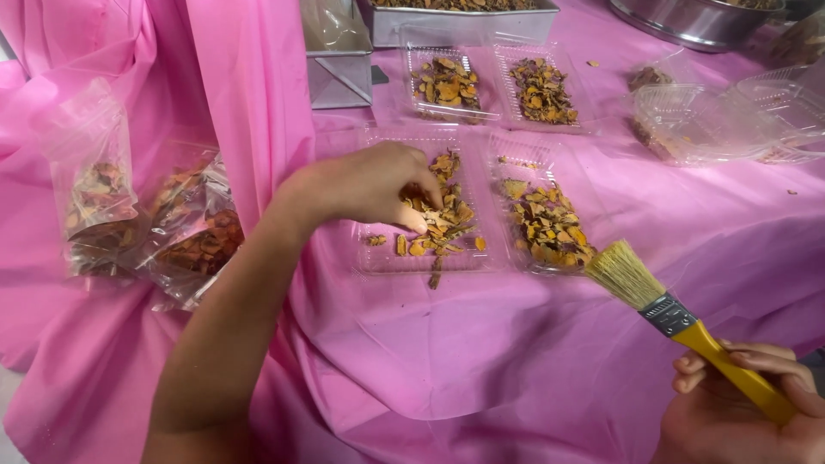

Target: The person sorts dried plant materials in plastic containers by hand and using a brush, eventually placing them into a plastic bag.

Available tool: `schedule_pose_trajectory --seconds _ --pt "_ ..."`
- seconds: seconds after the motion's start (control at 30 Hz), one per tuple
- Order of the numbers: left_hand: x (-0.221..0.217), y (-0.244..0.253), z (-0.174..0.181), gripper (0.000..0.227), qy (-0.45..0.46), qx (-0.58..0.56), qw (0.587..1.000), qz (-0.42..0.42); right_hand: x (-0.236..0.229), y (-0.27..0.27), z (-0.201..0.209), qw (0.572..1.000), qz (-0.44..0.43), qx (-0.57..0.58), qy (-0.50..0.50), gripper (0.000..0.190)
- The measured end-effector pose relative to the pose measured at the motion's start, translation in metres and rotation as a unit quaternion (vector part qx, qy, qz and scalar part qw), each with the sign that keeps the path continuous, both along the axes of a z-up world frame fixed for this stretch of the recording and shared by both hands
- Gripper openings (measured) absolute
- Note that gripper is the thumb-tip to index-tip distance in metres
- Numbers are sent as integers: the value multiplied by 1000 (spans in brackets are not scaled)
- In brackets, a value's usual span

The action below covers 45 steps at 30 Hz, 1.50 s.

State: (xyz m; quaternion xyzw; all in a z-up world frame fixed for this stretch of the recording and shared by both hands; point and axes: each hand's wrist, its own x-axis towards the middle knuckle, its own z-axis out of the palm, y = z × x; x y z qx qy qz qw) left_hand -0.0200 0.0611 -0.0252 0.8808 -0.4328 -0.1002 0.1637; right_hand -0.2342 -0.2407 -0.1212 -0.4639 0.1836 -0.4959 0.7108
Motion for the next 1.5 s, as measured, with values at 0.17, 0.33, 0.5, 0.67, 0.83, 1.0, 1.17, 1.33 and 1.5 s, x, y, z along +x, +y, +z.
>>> schedule_pose_trajectory --seconds 0.17,0.33,0.5,0.67,0.83,1.0,1.17,1.33,1.5 --pt "16 -4 -27 10 -52 -129 988 -73 1 7 1 1000 13 -8 0 30" --pt "11 4 -18 25 -72 -169 981 -62 14 25 12 1000 12 -21 -11 29" --pt "12 6 -11 15 -42 -248 968 6 36 38 18 979 166 -108 -47 36" --pt "17 7 -11 17 -24 -263 964 31 57 53 12 947 256 -175 -88 38" --pt "15 7 -8 18 -12 -275 961 29 65 68 10 937 295 -160 -97 38" --pt "11 0 -9 17 31 -297 952 71 64 81 9 935 270 -211 -95 38" --pt "7 -3 -8 13 17 -289 955 63 58 76 8 940 250 -213 -89 38" --pt "7 -11 -14 15 38 -317 947 45 71 77 -1 955 179 -209 -113 35" --pt "1 -14 -10 15 104 -346 925 118 66 94 -2 947 149 -258 -116 39"
